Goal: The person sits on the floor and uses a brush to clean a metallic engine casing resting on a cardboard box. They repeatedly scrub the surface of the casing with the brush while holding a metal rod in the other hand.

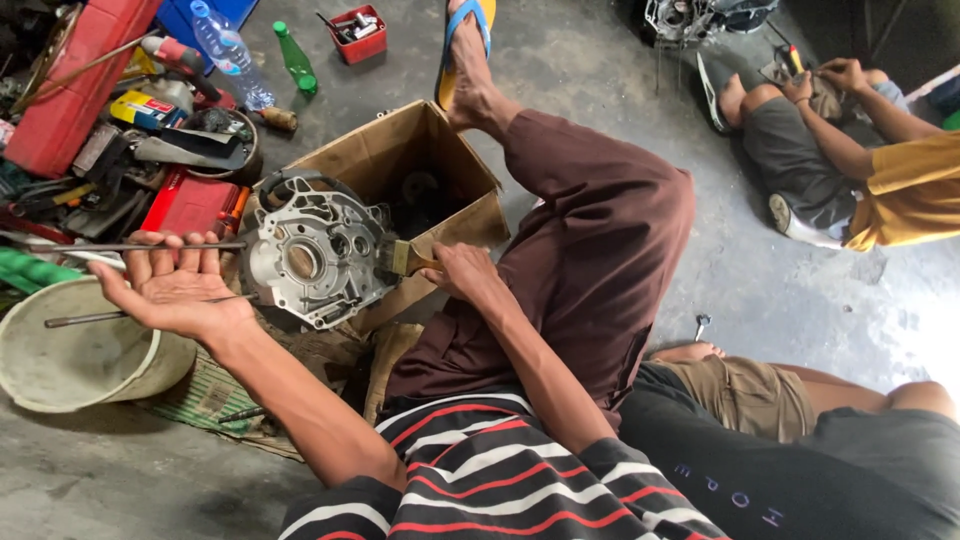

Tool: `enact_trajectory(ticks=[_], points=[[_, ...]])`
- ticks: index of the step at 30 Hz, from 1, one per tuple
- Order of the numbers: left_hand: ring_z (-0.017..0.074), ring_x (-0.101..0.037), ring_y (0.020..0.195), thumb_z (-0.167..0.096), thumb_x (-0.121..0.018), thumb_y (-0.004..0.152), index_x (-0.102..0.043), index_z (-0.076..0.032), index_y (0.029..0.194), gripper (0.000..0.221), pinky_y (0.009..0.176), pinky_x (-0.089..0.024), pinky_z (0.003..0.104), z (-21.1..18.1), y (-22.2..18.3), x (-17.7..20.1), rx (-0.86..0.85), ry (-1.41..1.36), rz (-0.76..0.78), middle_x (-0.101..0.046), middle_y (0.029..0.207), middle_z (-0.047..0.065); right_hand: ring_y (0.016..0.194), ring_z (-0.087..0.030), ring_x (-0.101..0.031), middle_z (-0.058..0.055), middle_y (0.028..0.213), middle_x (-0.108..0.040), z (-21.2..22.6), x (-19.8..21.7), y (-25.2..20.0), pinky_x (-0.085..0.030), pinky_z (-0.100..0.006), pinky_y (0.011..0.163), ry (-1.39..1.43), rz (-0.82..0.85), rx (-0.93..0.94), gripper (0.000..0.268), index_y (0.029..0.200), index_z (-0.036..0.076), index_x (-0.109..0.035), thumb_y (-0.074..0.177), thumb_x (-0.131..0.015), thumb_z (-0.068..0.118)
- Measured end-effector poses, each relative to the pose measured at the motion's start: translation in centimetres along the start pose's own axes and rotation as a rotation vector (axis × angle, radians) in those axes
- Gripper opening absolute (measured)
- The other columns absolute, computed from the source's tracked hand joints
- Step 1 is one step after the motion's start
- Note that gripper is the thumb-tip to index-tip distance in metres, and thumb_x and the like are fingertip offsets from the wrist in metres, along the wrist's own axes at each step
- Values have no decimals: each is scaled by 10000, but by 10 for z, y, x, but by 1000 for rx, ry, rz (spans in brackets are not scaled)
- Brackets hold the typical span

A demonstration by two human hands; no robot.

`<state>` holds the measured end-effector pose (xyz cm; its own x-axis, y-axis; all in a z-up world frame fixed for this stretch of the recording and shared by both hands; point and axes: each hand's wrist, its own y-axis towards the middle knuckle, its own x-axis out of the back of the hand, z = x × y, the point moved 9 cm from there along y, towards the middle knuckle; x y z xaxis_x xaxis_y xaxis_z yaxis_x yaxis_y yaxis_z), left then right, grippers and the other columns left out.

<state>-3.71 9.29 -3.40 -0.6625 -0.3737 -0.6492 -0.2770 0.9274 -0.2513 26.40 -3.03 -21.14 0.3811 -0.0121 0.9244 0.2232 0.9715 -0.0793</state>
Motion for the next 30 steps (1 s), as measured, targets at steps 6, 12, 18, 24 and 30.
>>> enact_trajectory(ticks=[6, 12, 18, 24, 30], points=[[220, -593, 705, -582, -591, 727, -622, -98, 754, 486, 705, -552, 324, -3, -2, -6, -36, -3, 43, -553, 720, 53, 831, -443, -677, -187, 850, -708, 4, 1, 2, -461, -581, 651, 4, 73, -19, 417, 985, 58, -591, 977, -705, 459], [221, -575, 755, -579, -607, 716, -604, -100, 731, 479, 753, -529, 338, -7, -2, -2, -51, -22, 39, -581, 794, 27, 809, -457, -648, -191, 824, -683, -1, -8, 5, -417, -555, 608, -30, 97, -31, 454, 903, 71, -545, 983, -693, 493], [219, -566, 736, -572, -602, 716, -599, -96, 728, 476, 723, -520, 332, -11, -8, -3, -50, -26, 32, -571, 791, 36, 898, -472, -661, -212, 945, -715, -4, -8, 1, -463, -569, 655, -22, 164, -87, 465, 981, 92, -582, 973, -633, 553], [220, -572, 718, -585, -577, 727, -589, -94, 741, 491, 743, -539, 321, -8, -3, -4, -24, -8, 63, -532, 744, 41, 894, -488, -641, -227, 936, -693, -6, -10, 0, -457, -569, 676, -20, 187, -77, 488, 956, 67, -560, 993, -636, 547], [240, -600, 691, -585, -575, 739, -595, -88, 738, 497, 695, -521, 301, -5, -3, -7, -25, 0, 73, -538, 724, 50, 900, -495, -644, -244, 949, -694, -4, -10, -3, -456, -568, 679, -23, 218, -74, 486, 973, 63, -549, 1009, -610, 544]])
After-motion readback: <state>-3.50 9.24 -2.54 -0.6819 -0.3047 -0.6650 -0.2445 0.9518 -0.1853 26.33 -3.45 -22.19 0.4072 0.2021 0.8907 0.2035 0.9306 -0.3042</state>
